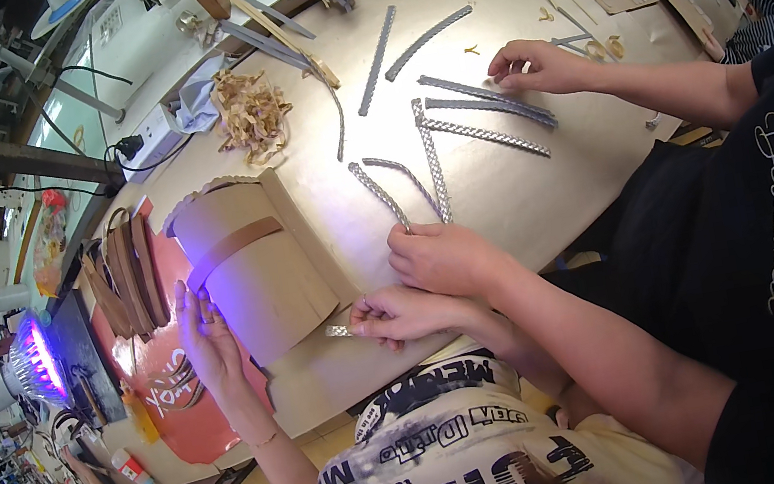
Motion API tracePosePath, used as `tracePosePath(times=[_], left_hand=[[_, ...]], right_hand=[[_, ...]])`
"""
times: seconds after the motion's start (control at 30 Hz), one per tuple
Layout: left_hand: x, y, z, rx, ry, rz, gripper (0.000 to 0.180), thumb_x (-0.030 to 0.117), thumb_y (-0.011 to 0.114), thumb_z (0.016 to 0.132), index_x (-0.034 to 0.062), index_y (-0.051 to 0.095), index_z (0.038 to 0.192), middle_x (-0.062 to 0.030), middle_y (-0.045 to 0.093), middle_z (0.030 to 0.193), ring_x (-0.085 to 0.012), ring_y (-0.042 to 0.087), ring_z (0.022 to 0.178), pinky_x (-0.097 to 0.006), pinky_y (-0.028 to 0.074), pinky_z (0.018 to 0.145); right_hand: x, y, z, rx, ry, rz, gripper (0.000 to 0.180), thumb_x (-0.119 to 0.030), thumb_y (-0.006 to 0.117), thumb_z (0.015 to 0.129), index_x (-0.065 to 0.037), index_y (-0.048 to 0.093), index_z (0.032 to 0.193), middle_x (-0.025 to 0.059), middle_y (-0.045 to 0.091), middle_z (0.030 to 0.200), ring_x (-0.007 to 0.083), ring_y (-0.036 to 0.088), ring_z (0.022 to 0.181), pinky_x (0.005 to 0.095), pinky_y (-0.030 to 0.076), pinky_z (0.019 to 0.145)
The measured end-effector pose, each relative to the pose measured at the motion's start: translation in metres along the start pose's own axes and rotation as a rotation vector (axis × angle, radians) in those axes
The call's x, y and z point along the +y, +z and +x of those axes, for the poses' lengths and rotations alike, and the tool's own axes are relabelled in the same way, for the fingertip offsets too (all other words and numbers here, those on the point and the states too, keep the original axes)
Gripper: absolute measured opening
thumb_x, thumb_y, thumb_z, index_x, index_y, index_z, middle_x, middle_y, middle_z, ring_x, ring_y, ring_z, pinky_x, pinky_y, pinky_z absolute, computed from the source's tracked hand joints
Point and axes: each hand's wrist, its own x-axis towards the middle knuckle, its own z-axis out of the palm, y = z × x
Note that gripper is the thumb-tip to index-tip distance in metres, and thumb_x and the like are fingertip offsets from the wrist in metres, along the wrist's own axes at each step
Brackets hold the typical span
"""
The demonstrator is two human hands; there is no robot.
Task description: The person wraps silver braided cords around a cylindrical cardboard form under a UV lamp. They repeatedly pick up cords, wrap them around the form, and place them on the table, while another person handles similar cords nearby.
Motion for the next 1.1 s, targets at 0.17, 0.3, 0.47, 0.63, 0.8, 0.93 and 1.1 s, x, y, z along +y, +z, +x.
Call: tracePosePath(times=[0.17, 0.3, 0.47, 0.63, 0.8, 0.93, 1.1], left_hand=[[-0.001, -0.001, 0.001, -0.01, -0.001, -0.026, 0.041, 0.006, 0.057, 0.096, -0.0018, 0.046, 0.134, -0.0078, 0.059, 0.114, -0.0132, 0.059, 0.1, -0.022, 0.053, 0.081], [-0.001, 0.002, -0.001, 0.002, 0.003, -0.025, 0.04, 0.006, 0.056, 0.096, -0.0017, 0.046, 0.134, -0.0076, 0.058, 0.113, -0.0133, 0.059, 0.099, -0.022, 0.052, 0.083], [-0.003, 0.004, -0.001, 0.009, 0.008, -0.011, 0.04, 0.006, 0.056, 0.096, -0.0007, 0.046, 0.134, -0.0068, 0.059, 0.11, -0.0125, 0.058, 0.095, -0.023, 0.051, 0.081], [-0.001, -0.002, 0.001, -0.046, -0.011, -0.041, 0.04, 0.005, 0.055, 0.096, -0.0004, 0.045, 0.134, -0.0064, 0.059, 0.11, -0.0127, 0.057, 0.097, -0.023, 0.051, 0.082], [-0.002, -0.004, 0.0, -0.054, -0.001, -0.015, 0.04, 0.006, 0.055, 0.096, 0.0, 0.044, 0.135, -0.0077, 0.058, 0.113, -0.0127, 0.058, 0.097, -0.022, 0.052, 0.081], [-0.002, -0.001, 0.001, -0.023, -0.008, -0.042, 0.041, 0.006, 0.056, 0.096, 0.0004, 0.045, 0.135, -0.0084, 0.058, 0.117, -0.0127, 0.058, 0.098, -0.022, 0.052, 0.08], [-0.004, -0.001, 0.003, -0.022, -0.002, 0.002, 0.038, 0.006, 0.057, 0.095, 0.0008, 0.049, 0.133, -0.0072, 0.059, 0.117, -0.0128, 0.057, 0.101, -0.021, 0.05, 0.079]], right_hand=[[-0.024, -0.014, -0.013, -0.04, 0.039, -0.021, 0.032, -0.031, 0.066, 0.089, -0.001, 0.064, 0.1, 0.0074, 0.069, 0.068, 0.0168, 0.066, 0.053, 0.0301, 0.052, 0.047], [-0.029, -0.017, -0.018, -0.048, 0.045, -0.029, 0.034, -0.033, 0.066, 0.089, -0.001, 0.065, 0.102, 0.0076, 0.069, 0.07, 0.0181, 0.066, 0.054, 0.0317, 0.053, 0.05], [-0.027, -0.026, -0.023, -0.036, 0.05, -0.034, 0.037, -0.036, 0.065, 0.089, -0.002, 0.065, 0.104, 0.0078, 0.071, 0.072, 0.0196, 0.067, 0.055, 0.0337, 0.054, 0.053], [-0.012, -0.023, -0.014, 0.023, 0.024, -0.008, 0.04, -0.039, 0.065, 0.089, -0.002, 0.066, 0.106, 0.008, 0.072, 0.074, 0.0212, 0.068, 0.056, 0.0358, 0.055, 0.056], [0.012, 0.005, 0.011, 0.077, 0.022, 0.001, 0.037, -0.036, 0.062, 0.092, -0.002, 0.063, 0.106, 0.0068, 0.068, 0.075, 0.0181, 0.065, 0.056, 0.0331, 0.054, 0.056], [0.019, 0.01, 0.013, 0.09, 0.061, -0.019, 0.027, -0.027, 0.056, 0.098, -0.001, 0.058, 0.102, 0.0038, 0.059, 0.072, 0.01, 0.058, 0.055, 0.0253, 0.05, 0.05], [0.016, 0.016, 0.003, 0.192, 0.025, -0.124, 0.028, -0.027, 0.056, 0.097, 0.0, 0.059, 0.103, 0.0049, 0.06, 0.071, 0.011, 0.058, 0.055, 0.0264, 0.05, 0.051]])
